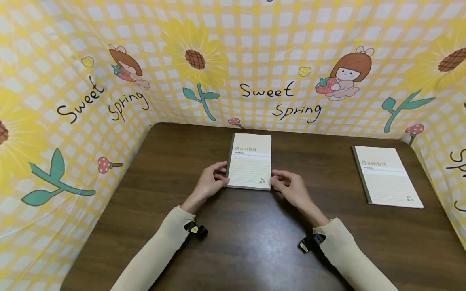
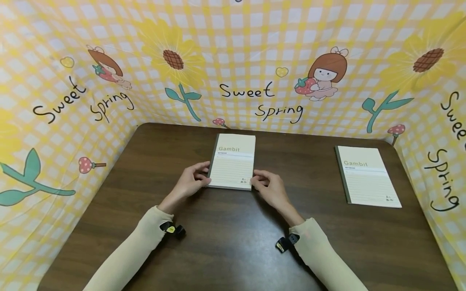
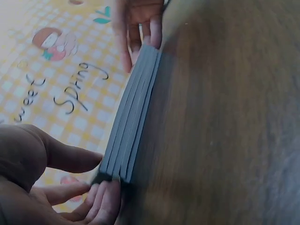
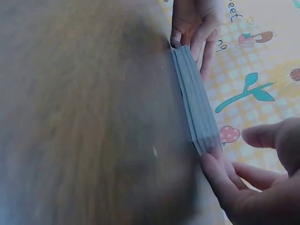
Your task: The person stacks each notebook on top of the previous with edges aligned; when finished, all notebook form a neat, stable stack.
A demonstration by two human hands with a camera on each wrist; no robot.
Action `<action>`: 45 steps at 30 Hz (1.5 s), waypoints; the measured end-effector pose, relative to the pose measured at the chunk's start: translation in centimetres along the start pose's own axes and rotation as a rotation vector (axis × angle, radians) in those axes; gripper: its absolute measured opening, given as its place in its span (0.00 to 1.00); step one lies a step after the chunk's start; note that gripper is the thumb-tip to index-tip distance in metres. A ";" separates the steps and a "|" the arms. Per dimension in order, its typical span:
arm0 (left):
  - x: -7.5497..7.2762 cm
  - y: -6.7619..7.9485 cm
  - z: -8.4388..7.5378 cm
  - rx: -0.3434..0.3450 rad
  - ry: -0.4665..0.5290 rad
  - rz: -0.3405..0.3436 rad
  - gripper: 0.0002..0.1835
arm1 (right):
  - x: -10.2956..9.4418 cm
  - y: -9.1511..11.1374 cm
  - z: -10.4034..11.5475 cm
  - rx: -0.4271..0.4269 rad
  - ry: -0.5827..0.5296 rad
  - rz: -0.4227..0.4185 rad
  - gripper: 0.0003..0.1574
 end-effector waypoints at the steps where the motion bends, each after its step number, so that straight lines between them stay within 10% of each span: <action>1: 0.2 0.1 -0.2 0.027 -0.050 -0.013 0.35 | -0.3 0.3 -0.1 -0.002 -0.014 0.020 0.28; 14: 5.2 1.5 -3.0 0.414 -0.526 -0.002 0.35 | -5.4 5.1 -2.3 -0.145 0.260 -0.001 0.23; 26: 12.6 2.1 -6.0 0.645 -0.769 0.387 0.38 | -12.1 9.3 -5.1 -0.184 0.398 -0.134 0.23; 37: 21.4 1.6 -10.6 0.730 -0.950 0.755 0.40 | -18.7 11.6 -7.5 -0.074 0.466 -0.235 0.23; 45: 27.6 0.8 -12.6 0.665 -1.061 0.835 0.42 | -22.1 13.6 -9.7 0.017 0.540 -0.347 0.23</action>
Point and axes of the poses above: each hand's wrist, its own y-axis away from the middle knuckle, its own x-axis out of the palm, z = x × y, the point moved 1 cm from there along -y, towards the middle knuckle, and after that the axes turned 5 degrees about y, right-handed, at the moved point
